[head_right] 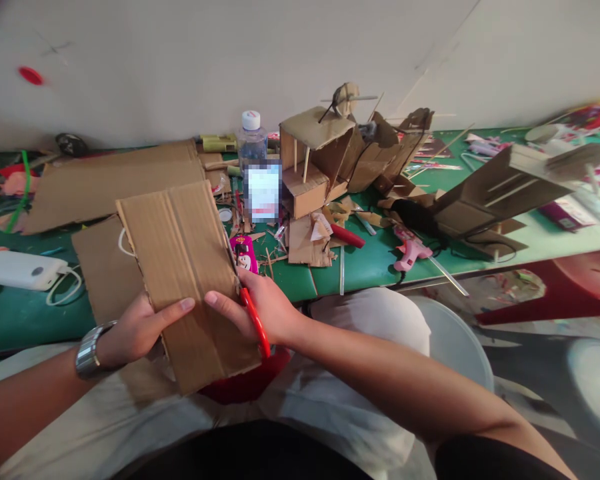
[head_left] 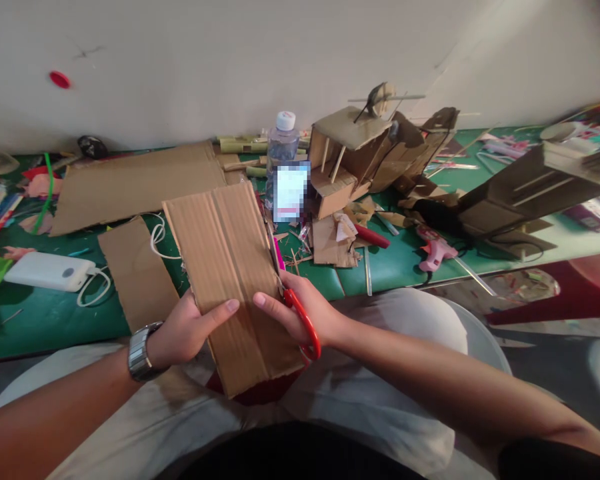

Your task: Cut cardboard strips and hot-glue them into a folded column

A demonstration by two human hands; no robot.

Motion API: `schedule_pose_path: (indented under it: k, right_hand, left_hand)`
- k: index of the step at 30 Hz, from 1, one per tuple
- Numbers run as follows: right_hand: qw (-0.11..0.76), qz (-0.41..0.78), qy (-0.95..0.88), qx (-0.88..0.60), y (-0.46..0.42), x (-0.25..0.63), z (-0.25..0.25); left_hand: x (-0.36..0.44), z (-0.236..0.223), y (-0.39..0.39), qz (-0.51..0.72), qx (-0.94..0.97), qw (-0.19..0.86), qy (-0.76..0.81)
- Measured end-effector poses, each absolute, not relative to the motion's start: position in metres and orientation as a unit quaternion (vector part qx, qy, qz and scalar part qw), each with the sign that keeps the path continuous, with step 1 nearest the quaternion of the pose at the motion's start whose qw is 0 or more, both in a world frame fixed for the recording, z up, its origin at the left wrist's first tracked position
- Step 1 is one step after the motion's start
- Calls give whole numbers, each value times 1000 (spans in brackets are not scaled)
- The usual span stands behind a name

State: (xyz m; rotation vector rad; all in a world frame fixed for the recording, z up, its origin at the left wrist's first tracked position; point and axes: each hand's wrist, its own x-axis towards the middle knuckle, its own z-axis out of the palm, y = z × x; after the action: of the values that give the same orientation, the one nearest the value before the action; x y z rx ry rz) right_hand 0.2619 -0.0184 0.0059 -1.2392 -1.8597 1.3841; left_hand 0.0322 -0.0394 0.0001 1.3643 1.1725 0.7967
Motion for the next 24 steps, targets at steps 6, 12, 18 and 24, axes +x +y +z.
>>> schedule_pose_path:
  k: [6, 12, 18, 24]
  right_hand:
    - [258, 534, -671, -444, -18, 263, 8]
    - [227, 521, -685, -456, -18, 263, 3]
    - [284, 534, -659, -446, -16, 265, -1]
    - [330, 577, -576, -475, -14, 262, -1]
  left_hand:
    - [34, 2, -37, 383, 503, 572, 523]
    - [25, 0, -28, 435, 433, 523, 591]
    - [16, 1, -24, 441, 424, 512, 603]
    - [18, 6, -28, 404, 438, 557, 578]
